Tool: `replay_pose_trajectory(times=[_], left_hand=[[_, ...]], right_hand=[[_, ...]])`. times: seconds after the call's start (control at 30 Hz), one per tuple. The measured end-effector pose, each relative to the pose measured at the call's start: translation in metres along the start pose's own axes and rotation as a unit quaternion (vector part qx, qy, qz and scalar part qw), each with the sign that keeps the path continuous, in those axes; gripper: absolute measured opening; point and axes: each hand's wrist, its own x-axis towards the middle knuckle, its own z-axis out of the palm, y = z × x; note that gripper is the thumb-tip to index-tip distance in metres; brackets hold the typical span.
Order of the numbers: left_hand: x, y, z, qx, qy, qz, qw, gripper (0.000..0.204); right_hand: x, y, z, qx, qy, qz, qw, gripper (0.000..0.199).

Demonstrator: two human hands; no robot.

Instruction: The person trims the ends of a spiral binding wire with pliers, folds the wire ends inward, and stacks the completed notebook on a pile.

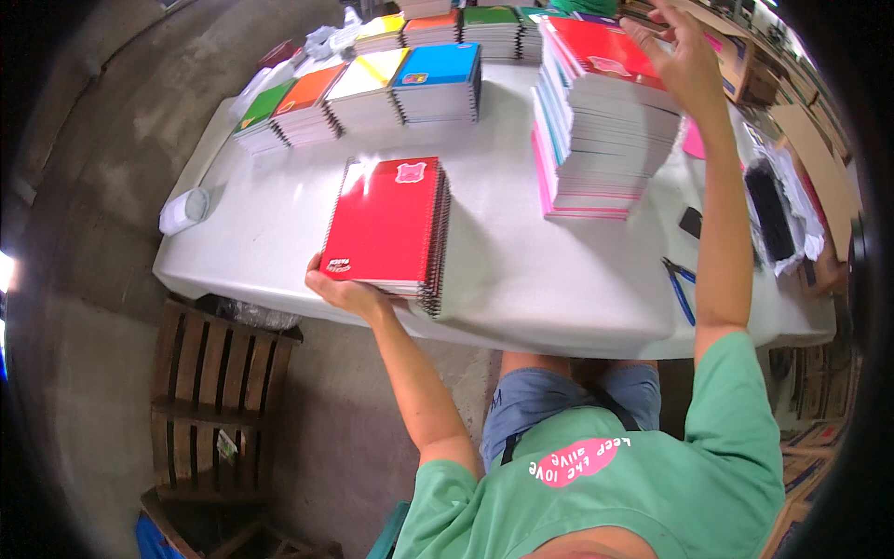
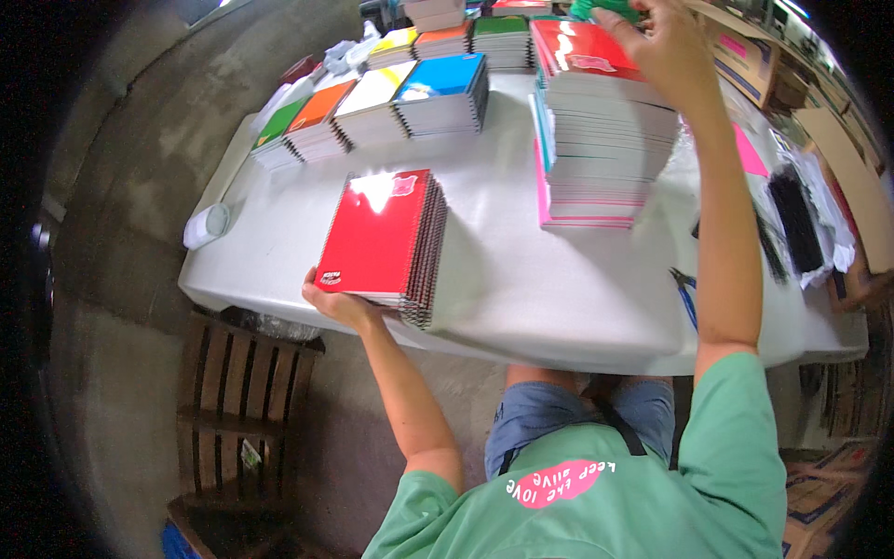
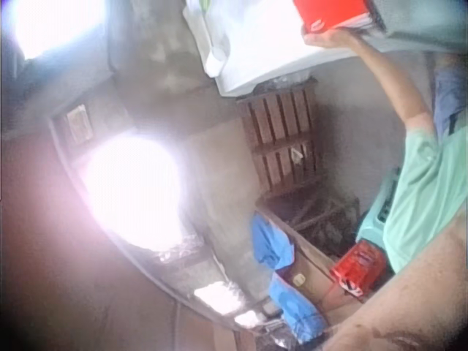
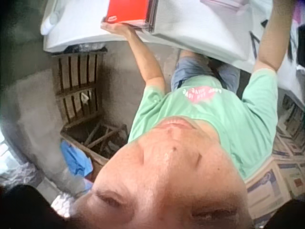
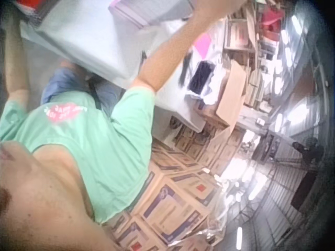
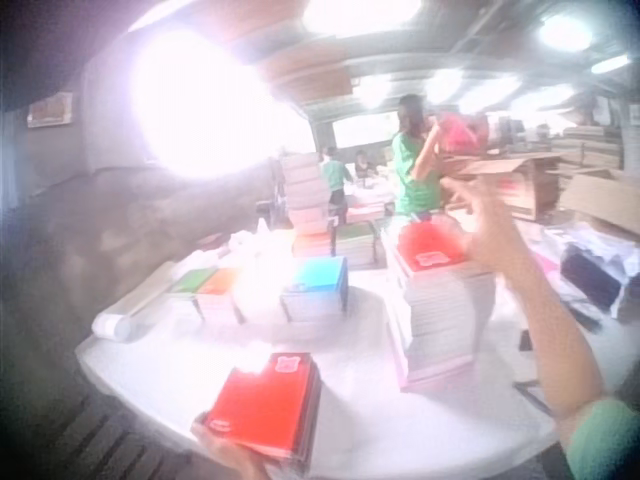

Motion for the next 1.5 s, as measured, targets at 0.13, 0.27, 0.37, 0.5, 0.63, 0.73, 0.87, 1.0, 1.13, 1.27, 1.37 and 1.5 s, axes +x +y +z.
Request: replay_pose_trajectory(times=[0.13,0.27,0.37,0.5,0.63,0.73,0.87,1.0,1.13,1.27,1.37,1.5], left_hand=[[0.006,-0.001,-0.007,-0.057,0.013,-0.031,0.998,0.045],[0.001,0.024,-0.007,0.032,0.114,0.086,0.989,0.05],[-0.026,0.073,0.017,0.065,0.137,0.191,0.97,0.034],[-0.075,0.124,0.057,-0.048,0.052,0.33,0.941,0.029],[-0.154,0.131,0.118,-0.068,-0.338,0.095,0.934,0.04],[-0.168,0.111,0.147,-0.137,-0.48,-0.163,0.851,0.038],[-0.165,0.104,0.142,-0.139,-0.509,-0.145,0.837,0.018],[-0.157,0.119,0.124,0.114,-0.591,0.091,0.793,0.015],[-0.179,0.117,0.13,0.337,-0.669,0.299,0.591,0.012],[-0.187,0.102,0.115,0.349,-0.632,0.368,0.585,0.014],[-0.192,0.093,0.111,0.324,-0.608,0.403,0.603,0.015],[-0.19,0.077,0.098,0.297,-0.577,0.438,0.622,0.026]], right_hand=[[0.005,0.062,0.003,0.062,-0.219,0.386,0.894,0.06],[-0.007,0.062,-0.006,0.199,-0.385,0.441,0.786,0.054],[0.004,0.107,-0.017,0.215,-0.388,0.407,0.798,0.037],[-0.004,0.106,-0.057,0.193,-0.226,0.321,0.899,0.042],[-0.063,0.062,-0.098,0.329,-0.008,0.235,0.914,0.047],[-0.128,-0.013,-0.107,0.233,-0.021,0.234,0.944,0.049],[-0.176,-0.038,-0.133,0.428,-0.201,0.318,0.822,0.043],[-0.202,0.078,-0.119,0.21,-0.187,0.209,0.937,0.044],[-0.243,0.225,-0.11,-0.22,-0.234,0.283,0.904,0.051],[-0.265,0.267,-0.091,-0.33,-0.266,0.15,0.893,0.04],[-0.246,0.285,-0.081,-0.279,-0.298,0.143,0.901,0.034],[-0.185,0.247,-0.084,-0.179,-0.189,0.115,0.959,0.031]])
